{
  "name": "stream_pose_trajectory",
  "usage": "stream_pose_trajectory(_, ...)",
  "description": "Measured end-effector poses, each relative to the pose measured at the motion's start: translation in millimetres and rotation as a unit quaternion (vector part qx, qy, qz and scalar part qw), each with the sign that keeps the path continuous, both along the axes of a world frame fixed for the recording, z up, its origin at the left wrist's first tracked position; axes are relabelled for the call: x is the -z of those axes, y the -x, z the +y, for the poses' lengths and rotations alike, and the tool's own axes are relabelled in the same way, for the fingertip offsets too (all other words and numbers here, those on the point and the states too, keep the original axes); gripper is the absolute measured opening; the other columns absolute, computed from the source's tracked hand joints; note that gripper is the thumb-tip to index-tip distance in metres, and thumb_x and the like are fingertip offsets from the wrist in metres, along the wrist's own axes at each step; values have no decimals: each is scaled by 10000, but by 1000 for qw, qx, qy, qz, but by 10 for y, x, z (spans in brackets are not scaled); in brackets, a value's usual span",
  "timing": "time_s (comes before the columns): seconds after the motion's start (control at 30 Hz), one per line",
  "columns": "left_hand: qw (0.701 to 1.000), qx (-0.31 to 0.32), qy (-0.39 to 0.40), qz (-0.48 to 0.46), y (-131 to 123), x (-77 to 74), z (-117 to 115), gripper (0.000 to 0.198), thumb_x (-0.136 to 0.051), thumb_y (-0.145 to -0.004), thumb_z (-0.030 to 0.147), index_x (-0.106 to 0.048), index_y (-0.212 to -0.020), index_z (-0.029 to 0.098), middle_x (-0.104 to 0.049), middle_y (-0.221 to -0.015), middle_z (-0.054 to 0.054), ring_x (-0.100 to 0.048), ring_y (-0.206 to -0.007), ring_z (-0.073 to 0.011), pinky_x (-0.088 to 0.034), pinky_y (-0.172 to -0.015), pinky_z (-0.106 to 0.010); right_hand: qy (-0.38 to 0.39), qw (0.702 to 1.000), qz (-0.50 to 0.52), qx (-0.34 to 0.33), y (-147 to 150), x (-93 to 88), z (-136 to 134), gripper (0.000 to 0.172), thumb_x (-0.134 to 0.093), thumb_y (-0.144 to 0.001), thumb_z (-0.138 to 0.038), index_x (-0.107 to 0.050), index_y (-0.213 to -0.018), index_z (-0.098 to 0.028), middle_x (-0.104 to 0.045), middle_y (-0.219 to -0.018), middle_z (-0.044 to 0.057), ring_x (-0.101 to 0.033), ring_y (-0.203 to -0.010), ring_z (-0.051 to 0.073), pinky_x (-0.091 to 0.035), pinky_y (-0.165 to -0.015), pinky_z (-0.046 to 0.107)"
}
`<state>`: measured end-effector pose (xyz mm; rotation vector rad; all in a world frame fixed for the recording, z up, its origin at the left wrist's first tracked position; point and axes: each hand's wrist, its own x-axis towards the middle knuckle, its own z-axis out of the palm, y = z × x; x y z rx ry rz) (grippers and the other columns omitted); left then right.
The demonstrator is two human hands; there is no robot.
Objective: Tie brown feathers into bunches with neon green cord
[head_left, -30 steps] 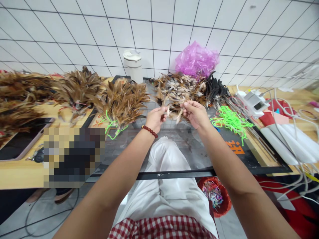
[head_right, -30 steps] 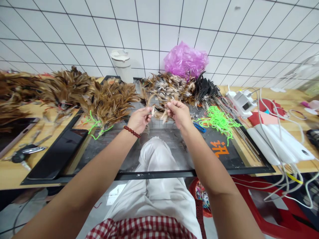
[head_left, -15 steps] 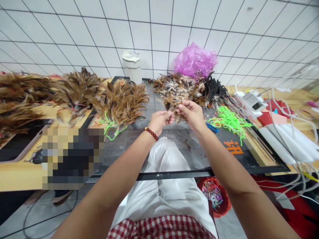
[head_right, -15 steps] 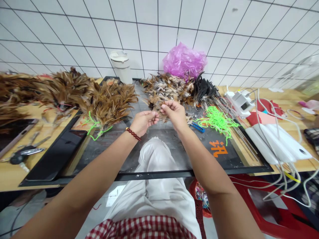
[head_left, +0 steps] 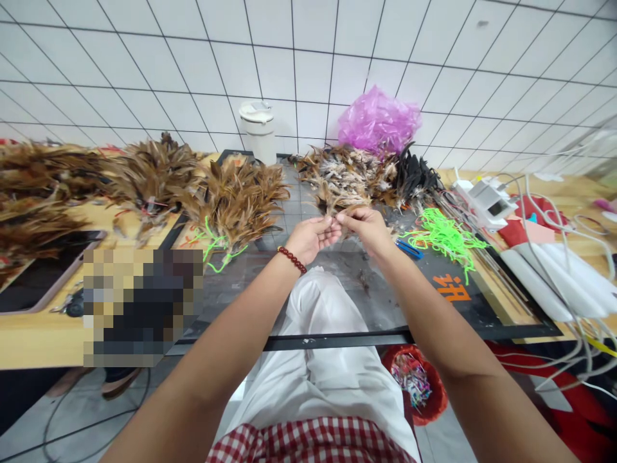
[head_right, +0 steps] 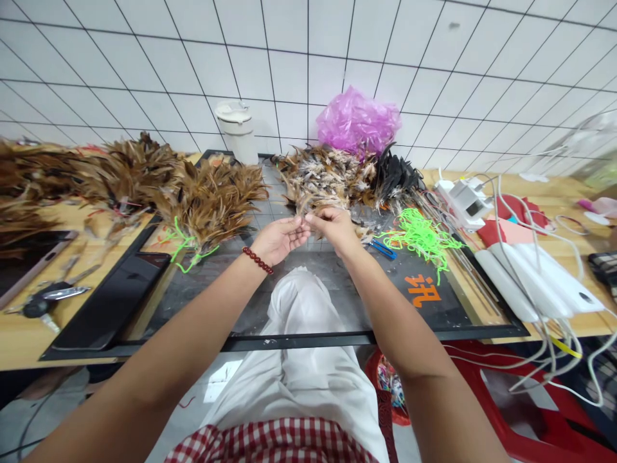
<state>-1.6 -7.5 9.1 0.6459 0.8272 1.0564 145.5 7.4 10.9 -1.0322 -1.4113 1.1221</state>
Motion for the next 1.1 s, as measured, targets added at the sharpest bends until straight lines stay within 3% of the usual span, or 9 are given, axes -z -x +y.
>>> stream_pose_trajectory(0.2,998,33,-15,42,-8,-31,-31,122,-674,-769,145,-599,-694,86,-601,-586,-15,-543,-473,-48,-449,-472,-154,-37,999,-32,23,40,25,4,325,-761,-584,-459,-570,-537,-201,-589,-595,-14,-539,-638,140,-457,-573,266)
stream_pose_trajectory(0.37,995,35,-38,84,18,-19,-10,114,-650,-777,134,-602,-684,87,-570,-548,-6,-511,-442,-54,-408,-435,-169,-63,990,-127,22,-62,50,48,206,-651,-731,-381,-657,-687,-181,-607,-631,-11,-516,-597,126,-438,-610,273)
stream_pose_trajectory(0.47,997,-27,-47,54,34,-1,17,85,-644,-786,148,-615,-737,85,-557,-563,5,-507,-465,-46,-399,-453,-160,-164,935,-313,45,-197,47,79,157,-562,-778,-198,-712,-817,-176,-651,-791,43,-555,-740,166,-430,-722,307)
stream_pose_trajectory(0.6,995,-92,-31,18,55,19,54,99,-668,-774,174,-605,-766,98,-559,-586,11,-524,-497,-46,-413,-486,-158,-254,821,-509,-52,-325,58,95,321,-494,-760,-61,-740,-904,-208,-622,-888,78,-534,-861,198,-389,-776,319)
stream_pose_trajectory(0.73,994,-100,-29,18,57,14,55,78,-644,-790,158,-601,-761,99,-561,-584,10,-526,-496,-47,-412,-490,-161,-269,778,-565,-55,-301,53,66,218,-532,-808,-145,-729,-876,-210,-618,-921,90,-509,-902,224,-356,-801,341)
stream_pose_trajectory(0.87,994,-96,-33,51,44,-1,39,78,-627,-796,155,-614,-750,93,-603,-616,-13,-548,-517,-55,-433,-519,-175,-288,791,-538,-34,-218,4,23,201,-493,-857,-178,-679,-931,-191,-657,-977,88,-527,-956,232,-348,-824,338)
stream_pose_trajectory(1.1,984,-105,-46,138,13,4,23,98,-636,-778,152,-628,-699,94,-641,-639,-42,-586,-557,-83,-480,-568,-217,-297,829,-474,-20,-176,2,18,229,-483,-859,-187,-670,-992,-184,-691,-893,77,-581,-865,219,-369,-797,318)
